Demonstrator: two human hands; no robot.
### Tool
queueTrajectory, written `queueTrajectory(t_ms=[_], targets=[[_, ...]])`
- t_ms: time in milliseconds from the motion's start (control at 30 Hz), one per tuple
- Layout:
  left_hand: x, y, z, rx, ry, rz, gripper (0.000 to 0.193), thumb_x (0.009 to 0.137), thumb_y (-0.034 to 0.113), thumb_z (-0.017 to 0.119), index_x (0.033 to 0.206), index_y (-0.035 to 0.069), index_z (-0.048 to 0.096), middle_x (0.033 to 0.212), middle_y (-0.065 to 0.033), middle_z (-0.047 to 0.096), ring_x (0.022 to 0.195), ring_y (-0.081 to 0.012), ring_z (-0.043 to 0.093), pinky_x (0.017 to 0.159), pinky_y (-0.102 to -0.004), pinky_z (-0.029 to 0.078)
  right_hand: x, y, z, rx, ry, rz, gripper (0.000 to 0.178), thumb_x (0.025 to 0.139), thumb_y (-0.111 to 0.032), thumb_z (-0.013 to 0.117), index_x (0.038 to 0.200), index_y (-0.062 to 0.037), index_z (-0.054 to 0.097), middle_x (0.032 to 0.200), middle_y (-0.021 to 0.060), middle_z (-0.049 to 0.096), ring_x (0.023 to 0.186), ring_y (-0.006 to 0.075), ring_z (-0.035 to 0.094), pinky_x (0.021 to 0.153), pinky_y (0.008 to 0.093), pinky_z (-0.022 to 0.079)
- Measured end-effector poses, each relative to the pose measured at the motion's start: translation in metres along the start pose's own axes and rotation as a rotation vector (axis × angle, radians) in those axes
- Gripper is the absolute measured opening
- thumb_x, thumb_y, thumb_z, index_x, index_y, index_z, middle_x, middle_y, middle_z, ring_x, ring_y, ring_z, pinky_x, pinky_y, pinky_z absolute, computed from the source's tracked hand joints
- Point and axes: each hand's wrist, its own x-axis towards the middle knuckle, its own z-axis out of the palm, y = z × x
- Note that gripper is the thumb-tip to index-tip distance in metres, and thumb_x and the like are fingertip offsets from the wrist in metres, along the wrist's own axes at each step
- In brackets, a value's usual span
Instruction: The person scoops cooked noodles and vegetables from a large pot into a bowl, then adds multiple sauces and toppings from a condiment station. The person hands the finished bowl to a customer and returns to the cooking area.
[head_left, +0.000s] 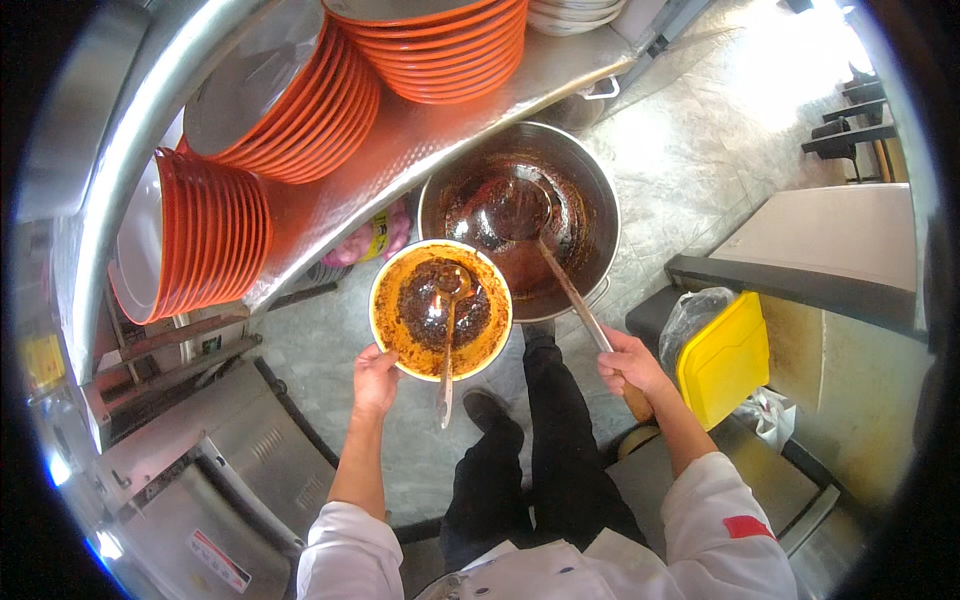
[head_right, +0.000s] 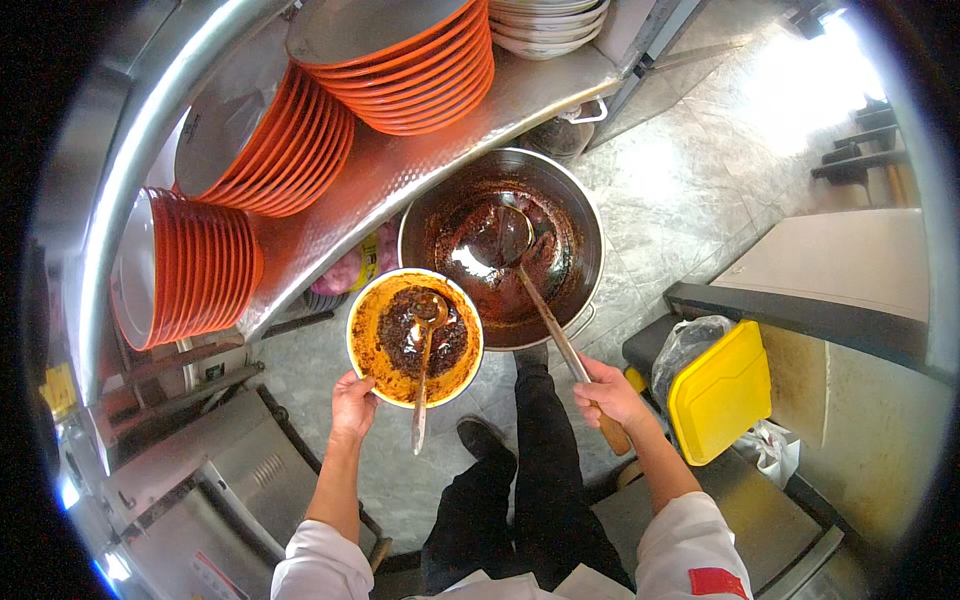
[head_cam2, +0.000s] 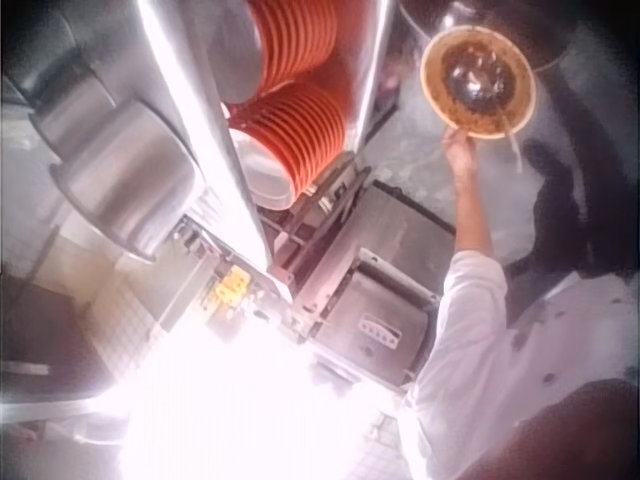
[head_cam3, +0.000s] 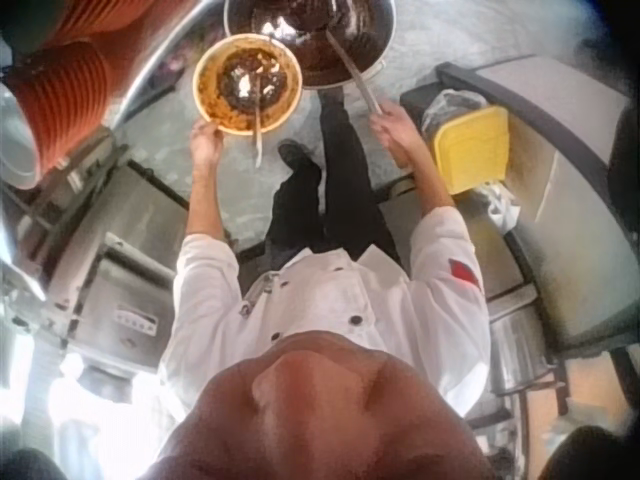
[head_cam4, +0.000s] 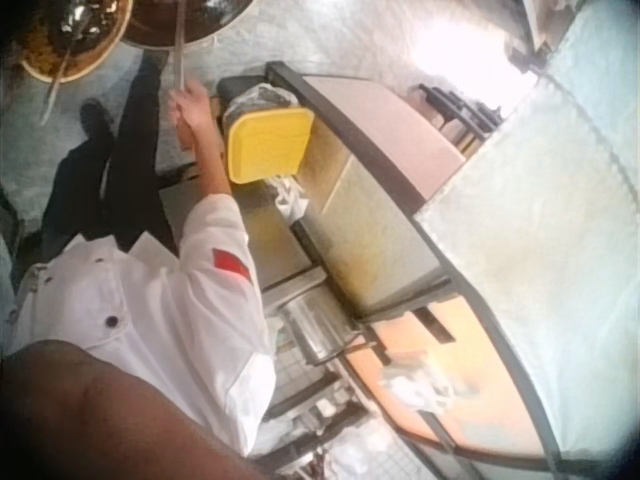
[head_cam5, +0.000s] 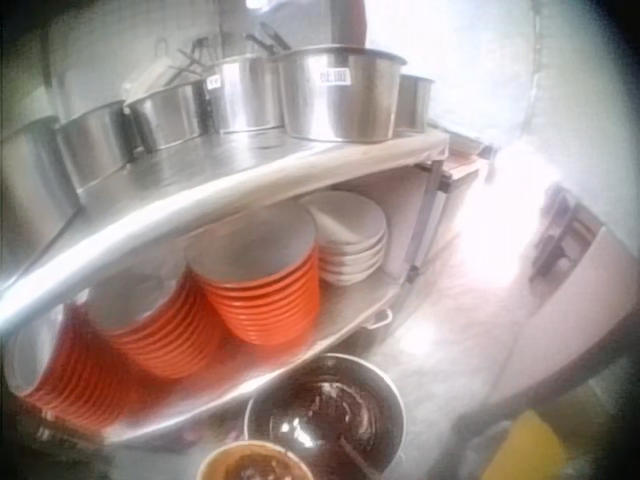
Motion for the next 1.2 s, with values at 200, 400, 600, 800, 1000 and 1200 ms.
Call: queueTrajectory(t_ms=[200, 400, 600, 800, 1000, 1200], targets=[[0.007, 0.003, -0.004, 0.049, -0.012, -0.012, 0.018, 0.082, -0.005, 0.049, 0.091, -0.001, 0.064, 0.092, -0.0102, 0.067, 0.080, -0.0202, 0.064, 0.072, -0.0390, 0.054, 0.006, 0.005, 0.004, 0.066, 0.028, 0.042, 0.059, 0.086, -0.001, 0.051, 0.140, -0.0213, 0.036, 0.065, 0.0031, 0.046, 0.044, 0.0115, 0.040, 0.038, 0.0271, 0.036], [0.010, 0.008, -0.004, 0.060, -0.047, -0.031, 0.016, 0.083, -0.004, 0.050, 0.093, -0.003, 0.062, 0.097, -0.0140, 0.065, 0.083, -0.0252, 0.065, 0.075, -0.0446, 0.055, -0.025, 0.008, 0.005, 0.089, 0.000, 0.016, 0.056, 0.087, -0.003, 0.051, 0.139, -0.0213, 0.038, 0.065, 0.0034, 0.047, 0.044, 0.0113, 0.040, 0.038, 0.0261, 0.035], [0.011, 0.010, -0.003, 0.052, -0.067, -0.059, 0.017, 0.084, -0.004, 0.048, 0.096, -0.003, 0.061, 0.097, -0.0149, 0.065, 0.084, -0.0268, 0.065, 0.075, -0.0475, 0.055, 0.000, 0.007, 0.009, 0.100, 0.075, 0.030, 0.055, 0.086, -0.002, 0.052, 0.137, -0.0192, 0.039, 0.064, 0.0034, 0.047, 0.045, 0.0112, 0.040, 0.038, 0.0270, 0.036], [0.010, 0.012, 0.005, 0.074, -0.059, -0.056, 0.016, 0.085, -0.003, 0.048, 0.095, -0.003, 0.060, 0.096, -0.0146, 0.065, 0.083, -0.0258, 0.065, 0.073, -0.0472, 0.056, -0.070, -0.004, 0.017, 0.014, 0.054, -0.027, 0.062, 0.083, 0.002, 0.050, 0.139, -0.0192, 0.036, 0.062, 0.0040, 0.046, 0.042, 0.0117, 0.040, 0.037, 0.0270, 0.036], [0.014, 0.009, 0.012, 0.083, -0.074, -0.044, 0.015, 0.085, -0.003, 0.050, 0.096, -0.003, 0.059, 0.095, -0.0146, 0.065, 0.083, -0.0238, 0.065, 0.073, -0.0451, 0.057, -0.173, -0.018, 0.069, 0.010, 0.042, -0.030, 0.070, 0.081, 0.006, 0.048, 0.143, -0.0188, 0.028, 0.059, 0.0035, 0.044, 0.039, 0.0118, 0.039, 0.036, 0.0267, 0.035], [0.022, 0.003, 0.015, 0.073, -0.069, -0.060, 0.013, 0.085, -0.002, 0.050, 0.095, -0.003, 0.059, 0.094, -0.0137, 0.065, 0.080, -0.0236, 0.065, 0.072, -0.0440, 0.057, -0.186, 0.002, 0.110, -0.012, -0.099, 0.063, 0.072, 0.083, 0.006, 0.049, 0.145, -0.0195, 0.023, 0.059, 0.0019, 0.044, 0.044, 0.0114, 0.042, 0.041, 0.0268, 0.037]])
